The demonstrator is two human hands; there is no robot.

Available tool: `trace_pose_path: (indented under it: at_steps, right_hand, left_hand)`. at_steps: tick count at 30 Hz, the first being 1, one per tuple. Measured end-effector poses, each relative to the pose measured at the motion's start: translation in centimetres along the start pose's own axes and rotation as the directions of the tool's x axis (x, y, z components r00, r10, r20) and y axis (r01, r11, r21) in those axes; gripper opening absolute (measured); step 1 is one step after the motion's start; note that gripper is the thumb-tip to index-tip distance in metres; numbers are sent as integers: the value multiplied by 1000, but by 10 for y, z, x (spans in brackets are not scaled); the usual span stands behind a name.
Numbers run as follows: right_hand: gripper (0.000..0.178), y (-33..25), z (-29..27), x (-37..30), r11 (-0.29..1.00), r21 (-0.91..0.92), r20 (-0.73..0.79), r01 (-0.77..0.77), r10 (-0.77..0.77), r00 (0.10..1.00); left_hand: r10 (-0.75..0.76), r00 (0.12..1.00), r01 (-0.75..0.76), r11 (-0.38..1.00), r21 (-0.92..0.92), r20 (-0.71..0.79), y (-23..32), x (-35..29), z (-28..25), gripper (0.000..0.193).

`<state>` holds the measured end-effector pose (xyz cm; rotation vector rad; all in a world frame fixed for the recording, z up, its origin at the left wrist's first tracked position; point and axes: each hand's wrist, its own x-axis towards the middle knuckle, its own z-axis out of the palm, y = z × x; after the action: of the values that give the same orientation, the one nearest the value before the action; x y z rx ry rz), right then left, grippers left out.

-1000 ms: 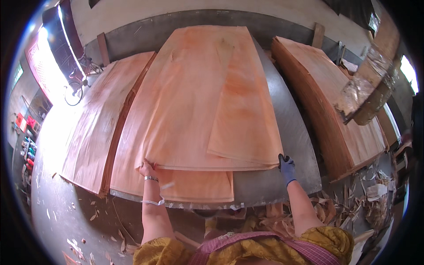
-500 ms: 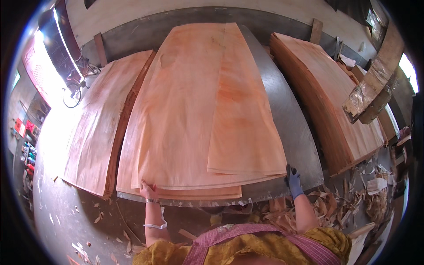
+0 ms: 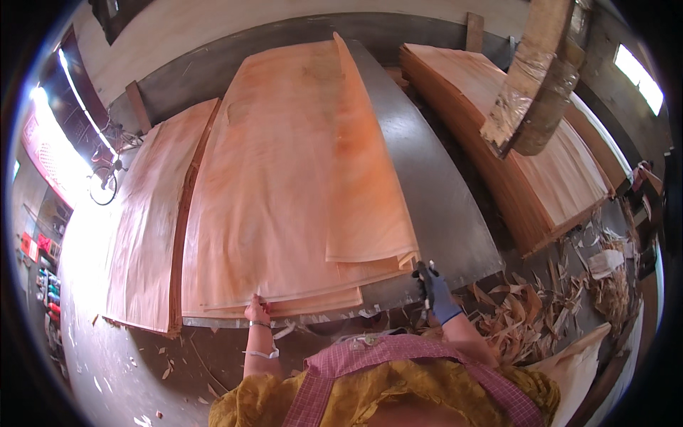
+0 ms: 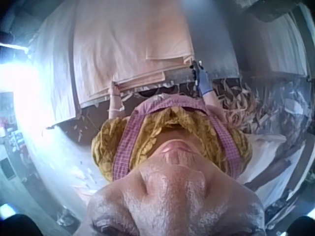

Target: The person applies adhesive tape to cracks in thin wood veneer sheets and then uses a utility knife to trim the excess tape and veneer edges.

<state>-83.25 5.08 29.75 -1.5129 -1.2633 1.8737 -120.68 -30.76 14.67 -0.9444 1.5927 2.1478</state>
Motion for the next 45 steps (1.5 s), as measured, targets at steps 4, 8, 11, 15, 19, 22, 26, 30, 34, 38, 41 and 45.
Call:
trace_pose_path:
  at_steps: [4, 8, 11, 15, 19, 22, 26, 30, 34, 38, 41, 45]
  right_hand:
    - [36, 2, -81, 15, 986, -128, -111, 111, -125, 986]
    - [45, 56, -171, 34, 651, -732, -265, 200, -543, 797]
    - [45, 111, -244, 26, 463, -885, -305, 50, -656, 691]
    - [41, 133, -264, -8, 542, -838, -376, -65, -486, 789]
    - [37, 140, -239, -3, 606, -793, -340, 64, -528, 778]
    - [37, 140, -232, -7, 662, -747, -366, 60, -486, 794]
    - [36, 150, -243, -26, 852, -517, -425, 82, -339, 839]
    - [31, 164, -266, -34, 923, -359, -403, 136, -285, 869]
    - [32, 157, -298, -35, 974, -220, -433, 54, -147, 889]
    - [32, 171, -374, -7, 975, -184, -421, 126, -194, 886]
    - [32, 160, -428, 12, 956, -178, -425, 234, -289, 858]
    - [34, 151, -518, 50, 930, -271, -457, 247, -351, 817]
  left_hand:
    - [16, 999, -15, 1000, -21, 42, -6, -1, 4, 20]
    - [23, 996, -20, 999, -35, 89, -5, 12, -5, 20]
    - [17, 995, -12, 999, -52, 96, -4, 6, -3, 24]
    - [-14, 997, 12, 1000, -20, -81, 1, -28, 17, 31]
    - [37, 999, -37, 999, 15, 8, 1, -17, 6, 30]
    - [53, 998, -52, 999, 7, -34, -3, -11, 6, 27]
    - [123, 982, -120, 992, 29, -145, 4, -6, 15, 29]
    - [252, 950, -259, 966, -13, -183, 24, 13, -3, 35]
    - [190, 932, -208, 978, -27, -309, 44, -23, 4, 28]
    - [635, 688, -519, 769, 375, -351, -16, -120, 52, 30]
    - [821, 569, -504, 386, 773, -40, -98, -170, 80, 34]
    - [587, 690, -696, 377, 611, 423, -233, -273, 164, 41]
